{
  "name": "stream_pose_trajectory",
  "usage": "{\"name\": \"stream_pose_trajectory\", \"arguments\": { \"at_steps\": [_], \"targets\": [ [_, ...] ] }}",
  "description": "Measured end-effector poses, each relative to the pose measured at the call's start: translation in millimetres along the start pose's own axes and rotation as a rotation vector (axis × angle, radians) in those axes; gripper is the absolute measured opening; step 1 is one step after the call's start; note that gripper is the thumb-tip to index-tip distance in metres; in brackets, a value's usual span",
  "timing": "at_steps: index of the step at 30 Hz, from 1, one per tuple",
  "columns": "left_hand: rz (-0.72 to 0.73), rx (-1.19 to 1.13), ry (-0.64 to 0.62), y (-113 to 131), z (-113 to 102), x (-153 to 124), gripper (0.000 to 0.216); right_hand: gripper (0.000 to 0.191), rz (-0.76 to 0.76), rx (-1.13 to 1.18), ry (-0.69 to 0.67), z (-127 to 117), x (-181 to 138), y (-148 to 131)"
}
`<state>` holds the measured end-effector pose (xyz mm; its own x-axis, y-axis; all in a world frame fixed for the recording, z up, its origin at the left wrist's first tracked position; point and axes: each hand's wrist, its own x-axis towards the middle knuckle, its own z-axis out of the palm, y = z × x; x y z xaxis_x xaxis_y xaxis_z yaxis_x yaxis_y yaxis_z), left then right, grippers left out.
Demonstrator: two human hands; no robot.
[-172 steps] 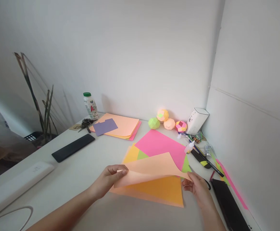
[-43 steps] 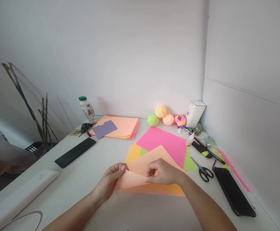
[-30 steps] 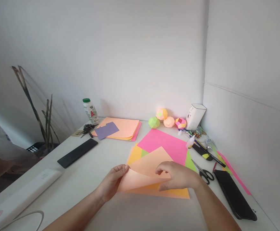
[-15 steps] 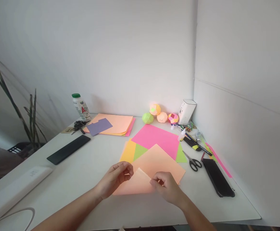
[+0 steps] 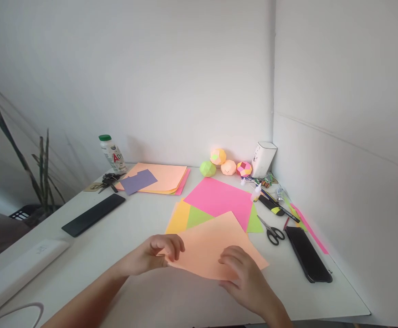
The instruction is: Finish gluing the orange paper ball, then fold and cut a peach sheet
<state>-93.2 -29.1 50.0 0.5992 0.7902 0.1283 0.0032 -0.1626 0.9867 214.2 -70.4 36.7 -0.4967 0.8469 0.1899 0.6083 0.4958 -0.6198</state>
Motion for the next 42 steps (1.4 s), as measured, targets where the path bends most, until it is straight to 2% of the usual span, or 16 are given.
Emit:
{"name": "stream_pose_trajectory", "arguments": {
  "at_steps": [3, 5, 10, 12, 16, 19, 21, 22, 23, 25, 27, 28, 30, 34, 38, 42],
  "targets": [
    [0.086, 0.082, -0.009, 5, -21, -3, 0.014, 0.044, -0.021, -0.265, 0.103, -9, -21, 24],
    [0.099, 0.184, 0.033, 2, -33, -5, 0.012, 0.037, -0.029, -0.369, 0.15, -11, -34, 36],
    [-0.079, 0.615, 0.298, -25, -53, -1, 0.014, 0.018, -0.142, -0.369, 0.232, -8, -47, 30],
    [-0.112, 0.817, 0.442, -39, -60, 2, 0.018, 0.015, -0.202, -0.33, 0.226, 0, -44, 18],
    [-0.109, 0.906, 0.665, -54, -71, 4, 0.028, 0.021, -0.252, -0.337, 0.229, 30, -32, -4],
    [-0.09, 0.895, 0.787, -47, -67, 3, 0.032, 0.027, -0.224, -0.396, 0.282, 54, -23, -13],
    [-0.05, 0.852, 0.812, -35, -56, 2, 0.031, 0.028, -0.207, -0.429, 0.344, 67, -18, -16],
    [0.008, 0.788, 0.774, -29, -48, 1, 0.028, 0.028, -0.202, -0.441, 0.377, 72, -16, -17],
    [0.056, 0.714, 0.661, -22, -39, 1, 0.025, 0.028, -0.192, -0.451, 0.407, 76, -13, -19],
    [0.116, 0.577, 0.353, -12, -18, 0, 0.023, 0.029, -0.154, -0.464, 0.454, 84, -5, -22],
    [0.183, 0.514, 0.024, -8, 3, 1, 0.041, 0.03, -0.111, -0.452, 0.481, 91, 4, -26],
    [0.194, 0.532, -0.087, -8, 12, 1, 0.055, 0.029, -0.09, -0.428, 0.492, 95, 8, -28],
    [0.22, 0.619, -0.188, -11, 27, 2, 0.061, 0.027, -0.049, -0.337, 0.504, 102, 17, -31],
    [0.218, 0.764, -0.124, -25, 33, 4, 0.02, 0.017, -0.021, -0.065, 0.399, 107, 23, -37],
    [0.27, 0.746, -0.068, -36, 20, 4, 0.024, 0.005, -0.055, 0.08, 0.253, 91, 13, -36],
    [0.235, 0.706, -0.027, -39, 4, 7, 0.024, 0.008, -0.1, -0.002, 0.284, 69, 1, -24]
  ]
}}
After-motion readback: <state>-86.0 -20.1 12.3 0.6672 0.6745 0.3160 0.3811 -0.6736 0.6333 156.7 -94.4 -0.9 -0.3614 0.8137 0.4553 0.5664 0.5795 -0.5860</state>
